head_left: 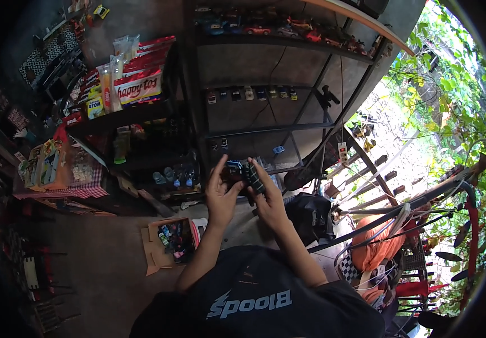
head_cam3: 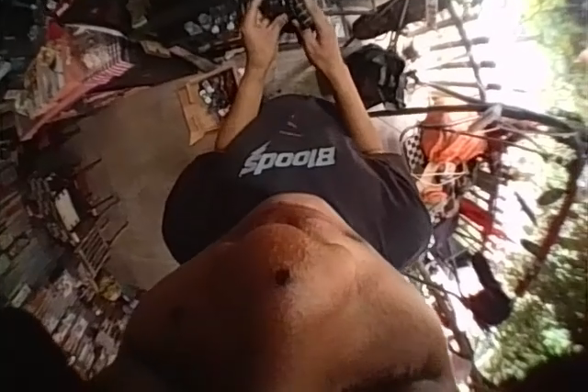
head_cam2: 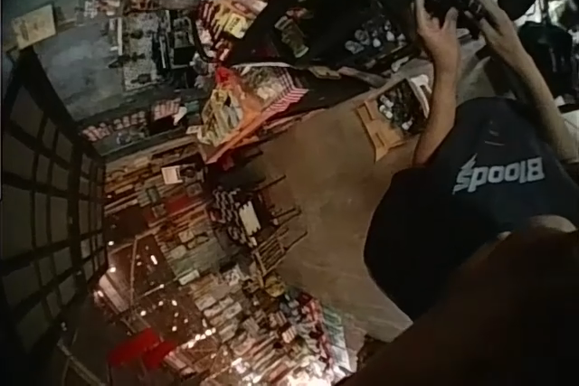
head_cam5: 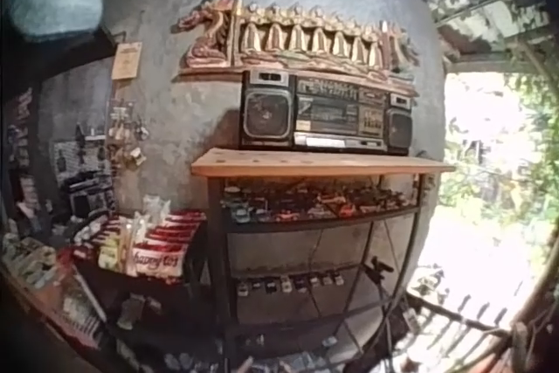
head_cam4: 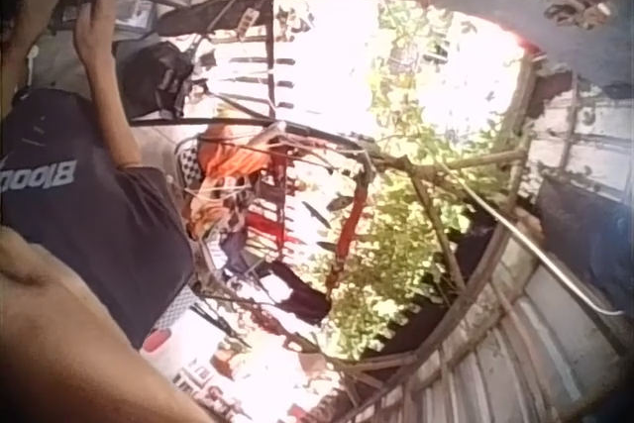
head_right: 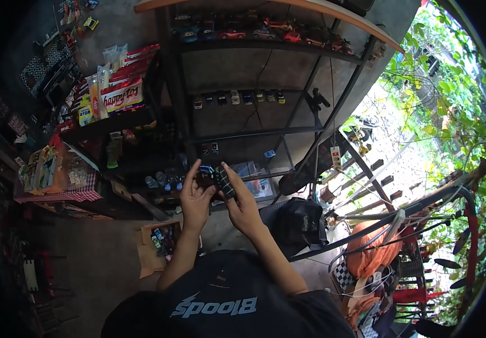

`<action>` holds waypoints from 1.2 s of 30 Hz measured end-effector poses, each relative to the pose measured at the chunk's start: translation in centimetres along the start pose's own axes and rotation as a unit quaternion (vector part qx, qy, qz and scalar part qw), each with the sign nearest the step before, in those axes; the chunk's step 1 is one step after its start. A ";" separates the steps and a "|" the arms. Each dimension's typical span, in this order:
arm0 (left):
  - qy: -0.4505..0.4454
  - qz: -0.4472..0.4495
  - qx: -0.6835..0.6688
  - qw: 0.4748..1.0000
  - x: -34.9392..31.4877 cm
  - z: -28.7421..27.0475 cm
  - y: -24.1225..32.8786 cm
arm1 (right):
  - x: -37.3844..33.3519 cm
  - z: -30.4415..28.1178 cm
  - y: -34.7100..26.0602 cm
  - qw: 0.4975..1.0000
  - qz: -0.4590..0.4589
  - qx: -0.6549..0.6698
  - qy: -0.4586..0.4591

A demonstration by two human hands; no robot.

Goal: The recorder is assembling and swapping parts of small toy cars and placing them on a display shelf.

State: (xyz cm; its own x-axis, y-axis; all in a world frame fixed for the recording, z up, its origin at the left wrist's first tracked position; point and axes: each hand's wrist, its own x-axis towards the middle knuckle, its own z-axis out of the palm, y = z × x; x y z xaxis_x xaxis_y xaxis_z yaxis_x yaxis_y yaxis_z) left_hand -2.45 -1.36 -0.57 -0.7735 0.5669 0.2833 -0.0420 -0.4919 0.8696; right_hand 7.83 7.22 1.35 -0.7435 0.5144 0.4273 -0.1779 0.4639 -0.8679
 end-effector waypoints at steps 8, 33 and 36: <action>-0.042 0.058 0.254 0.965 -1.8 4.6 -2.8 | -1.7 -4.3 1.8 0.993 0.055 0.044 0.093; -0.076 -0.014 0.385 0.919 -4.7 8.8 -4.8 | -3.3 -13.2 5.0 0.998 -0.059 0.031 0.007; -0.079 -0.015 0.414 0.907 -3.8 9.5 -2.9 | -3.6 -13.4 5.4 0.997 -0.067 -0.039 -0.028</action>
State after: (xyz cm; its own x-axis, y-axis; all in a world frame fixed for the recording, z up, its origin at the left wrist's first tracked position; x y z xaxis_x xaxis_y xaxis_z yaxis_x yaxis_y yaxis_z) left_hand 6.64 4.19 -0.34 -0.6775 0.6913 0.2512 0.4773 0.1533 0.8653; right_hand 18.18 17.54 -1.45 -0.7517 0.4031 0.5220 -0.2300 0.5815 -0.7803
